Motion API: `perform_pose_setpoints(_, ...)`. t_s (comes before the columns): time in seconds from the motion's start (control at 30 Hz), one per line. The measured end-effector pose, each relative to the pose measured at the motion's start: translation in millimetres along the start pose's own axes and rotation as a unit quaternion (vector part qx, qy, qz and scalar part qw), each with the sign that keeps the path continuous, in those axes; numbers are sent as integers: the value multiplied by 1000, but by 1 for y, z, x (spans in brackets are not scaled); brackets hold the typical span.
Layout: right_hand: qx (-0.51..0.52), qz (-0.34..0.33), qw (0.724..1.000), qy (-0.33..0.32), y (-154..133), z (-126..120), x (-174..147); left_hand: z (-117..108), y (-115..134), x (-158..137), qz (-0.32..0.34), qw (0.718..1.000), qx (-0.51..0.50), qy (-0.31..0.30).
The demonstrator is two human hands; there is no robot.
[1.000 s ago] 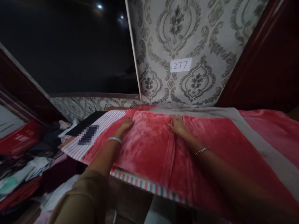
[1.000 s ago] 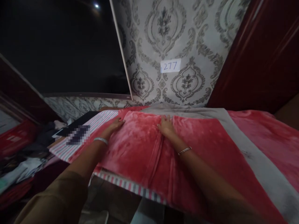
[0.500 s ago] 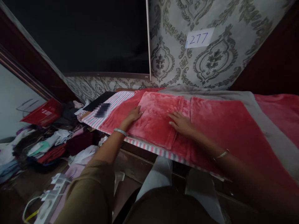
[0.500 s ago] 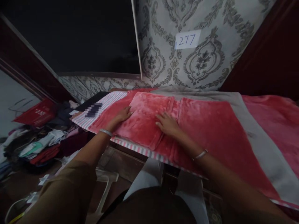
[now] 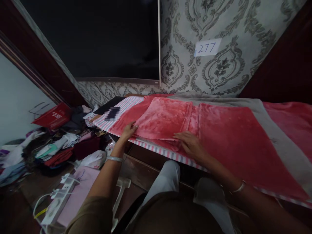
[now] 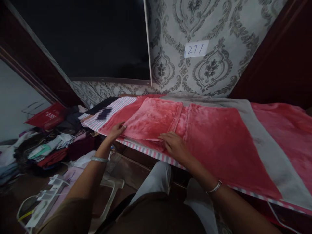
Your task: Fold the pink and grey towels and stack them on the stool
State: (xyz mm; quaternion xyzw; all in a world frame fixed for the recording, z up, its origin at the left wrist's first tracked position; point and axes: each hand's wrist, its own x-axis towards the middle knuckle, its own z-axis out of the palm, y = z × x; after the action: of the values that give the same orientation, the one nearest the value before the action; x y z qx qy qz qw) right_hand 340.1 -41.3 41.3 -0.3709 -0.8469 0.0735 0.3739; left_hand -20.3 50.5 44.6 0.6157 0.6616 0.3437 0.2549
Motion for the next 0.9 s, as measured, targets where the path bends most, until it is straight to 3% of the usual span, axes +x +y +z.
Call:
perform_pose_setpoints(0.07,-25,2,1000,12,-2,-1,0,1,0,-2,4,1000,-10,2)
perform_pose_setpoints(0.27,-64,-47,994,-72,-5,6,-14,6,-1,-4,8,1000,-29,3)
perform_pose_setpoints(0.4,-52,-15,997,-60,-3,9,-16,7,-2,-9,4,999,-36,2)
perform_pose_setpoints(0.5,-18,33,999,-15,2,8,-10,2,0,-17,13,999,-31,13)
perform_pose_setpoints(0.57,1,84,996,35,7,7,-1,-3,1,-26,65,998,-5,18)
perform_pose_setpoints(0.63,35,142,986,75,11,7,9,-6,4,-39,157,985,41,50)
perform_pose_setpoints(0.77,168,223,955,102,11,9,27,2,11,-72,307,920,130,204)
perform_pose_setpoints(0.83,235,242,935,109,7,11,31,12,15,-85,354,895,172,210)
perform_pose_setpoints(0.9,256,236,929,125,2,12,30,23,20,-92,386,882,216,163)
